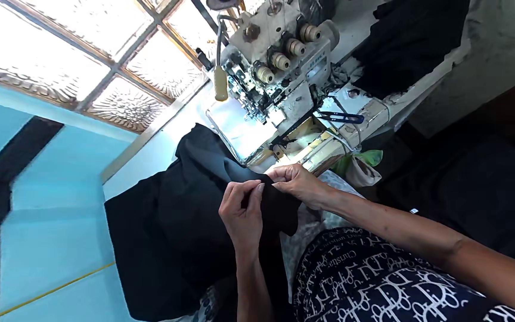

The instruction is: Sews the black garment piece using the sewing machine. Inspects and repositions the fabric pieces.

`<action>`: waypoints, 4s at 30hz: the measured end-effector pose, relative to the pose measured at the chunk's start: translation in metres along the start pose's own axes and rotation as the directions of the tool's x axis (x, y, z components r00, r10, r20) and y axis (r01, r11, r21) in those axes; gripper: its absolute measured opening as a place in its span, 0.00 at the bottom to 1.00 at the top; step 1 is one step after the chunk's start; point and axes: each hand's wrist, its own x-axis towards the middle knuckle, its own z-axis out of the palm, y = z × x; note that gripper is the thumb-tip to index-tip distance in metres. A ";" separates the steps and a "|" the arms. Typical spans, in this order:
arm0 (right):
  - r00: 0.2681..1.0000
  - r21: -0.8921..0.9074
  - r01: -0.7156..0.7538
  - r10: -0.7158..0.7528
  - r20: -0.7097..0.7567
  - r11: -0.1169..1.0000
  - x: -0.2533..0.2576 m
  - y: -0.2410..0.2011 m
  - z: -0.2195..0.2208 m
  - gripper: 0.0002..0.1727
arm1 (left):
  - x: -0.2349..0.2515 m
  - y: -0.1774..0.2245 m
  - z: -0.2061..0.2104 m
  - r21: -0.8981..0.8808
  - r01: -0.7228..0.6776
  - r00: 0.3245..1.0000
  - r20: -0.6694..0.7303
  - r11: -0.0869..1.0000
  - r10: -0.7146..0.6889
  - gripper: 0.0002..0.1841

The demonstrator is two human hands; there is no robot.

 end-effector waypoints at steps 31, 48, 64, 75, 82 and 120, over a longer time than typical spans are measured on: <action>0.849 -0.594 0.528 -0.372 0.375 0.607 0.008 0.030 -0.012 0.13 | 0.036 -0.022 -0.061 -0.088 0.099 0.895 -0.427 0.991 -0.127 0.08; 0.961 -0.693 0.248 -0.262 0.088 0.677 -0.008 0.040 -0.018 0.11 | 0.023 -0.053 -0.079 -0.126 0.221 0.915 -0.317 0.967 -0.251 0.08; 0.804 -0.201 0.594 -0.584 0.111 0.779 -0.064 -0.046 0.027 0.10 | 0.054 -0.017 -0.076 -0.209 -0.058 0.956 -0.294 0.976 -0.006 0.07; 0.929 -0.199 -0.135 0.055 -0.365 0.971 -0.042 0.014 -0.046 0.15 | 0.115 -0.036 0.029 0.541 -0.588 0.775 0.165 0.601 0.610 0.11; 0.915 -0.235 -0.188 0.084 -0.394 0.954 -0.047 0.033 -0.058 0.16 | 0.109 -0.047 0.058 0.490 -0.428 0.903 0.223 0.759 0.366 0.09; 0.915 -0.632 0.097 -0.318 -0.247 0.769 0.018 0.011 -0.044 0.14 | 0.044 -0.016 0.060 0.559 -0.293 0.955 0.134 0.776 0.264 0.14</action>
